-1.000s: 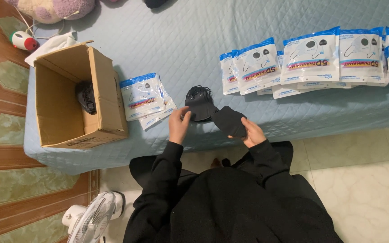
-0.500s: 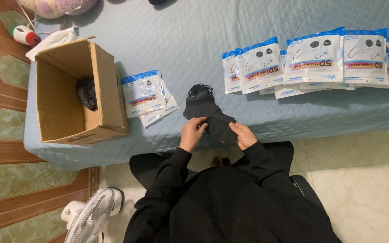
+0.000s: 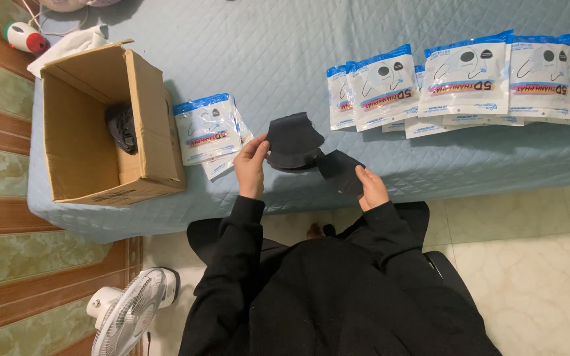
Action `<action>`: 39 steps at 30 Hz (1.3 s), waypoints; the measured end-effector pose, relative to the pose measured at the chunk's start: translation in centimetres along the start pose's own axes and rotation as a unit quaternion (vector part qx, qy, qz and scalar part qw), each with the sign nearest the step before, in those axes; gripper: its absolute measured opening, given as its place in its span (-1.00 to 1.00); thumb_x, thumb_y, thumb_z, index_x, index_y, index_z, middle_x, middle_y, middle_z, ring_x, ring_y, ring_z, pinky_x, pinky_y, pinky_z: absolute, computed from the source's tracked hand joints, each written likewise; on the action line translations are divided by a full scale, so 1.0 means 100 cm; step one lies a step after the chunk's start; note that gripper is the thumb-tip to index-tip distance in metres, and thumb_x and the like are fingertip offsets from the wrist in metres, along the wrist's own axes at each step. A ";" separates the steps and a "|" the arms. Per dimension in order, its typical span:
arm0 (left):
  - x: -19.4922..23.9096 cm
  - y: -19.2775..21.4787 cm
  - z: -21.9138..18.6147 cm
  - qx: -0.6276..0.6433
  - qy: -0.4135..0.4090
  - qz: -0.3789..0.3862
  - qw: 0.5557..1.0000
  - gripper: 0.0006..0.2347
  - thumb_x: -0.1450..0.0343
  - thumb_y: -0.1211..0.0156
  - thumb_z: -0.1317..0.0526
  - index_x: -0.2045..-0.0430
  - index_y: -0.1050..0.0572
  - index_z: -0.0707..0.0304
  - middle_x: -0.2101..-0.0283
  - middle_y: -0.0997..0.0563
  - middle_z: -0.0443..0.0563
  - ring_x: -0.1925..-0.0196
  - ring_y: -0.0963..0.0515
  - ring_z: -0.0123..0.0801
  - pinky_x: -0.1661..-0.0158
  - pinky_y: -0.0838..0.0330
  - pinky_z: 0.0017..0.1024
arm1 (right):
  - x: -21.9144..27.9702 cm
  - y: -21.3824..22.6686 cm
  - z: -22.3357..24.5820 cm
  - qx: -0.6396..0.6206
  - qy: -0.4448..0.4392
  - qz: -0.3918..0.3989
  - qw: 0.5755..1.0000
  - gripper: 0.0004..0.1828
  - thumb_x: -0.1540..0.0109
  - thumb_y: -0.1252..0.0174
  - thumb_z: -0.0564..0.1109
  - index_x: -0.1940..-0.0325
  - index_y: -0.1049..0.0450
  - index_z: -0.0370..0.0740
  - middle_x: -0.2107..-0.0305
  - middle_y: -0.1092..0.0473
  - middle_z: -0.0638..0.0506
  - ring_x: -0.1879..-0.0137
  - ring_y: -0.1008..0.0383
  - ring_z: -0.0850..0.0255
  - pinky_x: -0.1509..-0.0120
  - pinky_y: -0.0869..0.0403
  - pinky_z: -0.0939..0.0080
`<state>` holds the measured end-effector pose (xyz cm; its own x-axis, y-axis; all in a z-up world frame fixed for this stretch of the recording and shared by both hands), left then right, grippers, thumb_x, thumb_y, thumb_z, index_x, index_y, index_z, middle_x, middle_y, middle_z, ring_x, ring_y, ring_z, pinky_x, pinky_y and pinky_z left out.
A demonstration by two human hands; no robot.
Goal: The person sits on the floor and unpacks black face masks from a cardboard box. They remove the masks, unfold them, and place them into a pile on the bed next to several sealed packages.
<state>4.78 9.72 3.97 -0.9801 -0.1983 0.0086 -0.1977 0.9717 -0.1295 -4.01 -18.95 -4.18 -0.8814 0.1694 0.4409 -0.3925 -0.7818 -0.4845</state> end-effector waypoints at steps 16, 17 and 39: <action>0.040 -0.027 0.030 -0.297 0.018 0.244 0.923 -0.66 -0.57 -0.10 -0.02 -0.09 -0.56 0.20 0.12 -0.65 0.17 0.04 -0.66 -0.03 0.04 -0.56 -0.17 | 0.000 -0.022 -0.004 0.064 -0.002 0.073 0.995 -0.68 -0.41 -0.15 -0.06 -0.09 -0.51 -0.39 0.04 -0.54 -0.28 -0.03 -0.60 0.03 -0.17 -0.57 -0.04; 0.043 -0.028 0.031 -0.274 0.039 0.258 0.925 -0.68 -0.54 -0.16 0.06 -0.08 -0.56 0.26 0.14 -0.67 0.20 0.06 -0.68 -0.02 0.08 -0.57 -0.19 | -0.007 -0.022 -0.009 0.072 -0.006 0.085 0.994 -0.70 -0.41 -0.16 -0.08 -0.08 -0.52 -0.38 0.07 -0.55 -0.28 -0.01 -0.61 0.02 -0.15 -0.58 -0.04; -0.029 -0.013 0.113 -0.492 0.004 0.170 0.854 -0.50 -0.35 -0.32 -0.03 -0.04 -0.45 0.37 0.07 -0.47 0.24 -0.06 -0.48 0.13 -0.06 -0.43 -0.07 | -0.105 -0.090 -0.018 0.673 -0.019 0.122 0.729 -0.04 -0.25 -0.21 0.35 -0.50 -0.15 -0.34 -0.29 -0.31 -0.31 -0.43 -0.30 -0.12 -0.46 -0.33 -0.14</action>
<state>8.03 7.57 -7.06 -0.9831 0.1133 0.1439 0.1832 0.6106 0.7705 8.31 -12.62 -5.79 -0.8642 -0.0705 0.4983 0.4110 -0.6702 0.6180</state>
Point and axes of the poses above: each hand's wrist, its own x-axis away from the middle knuckle, its own y-axis out of the back of the hand, z = x × y, the point moved 3 cm from there along -x, towards the middle knuckle
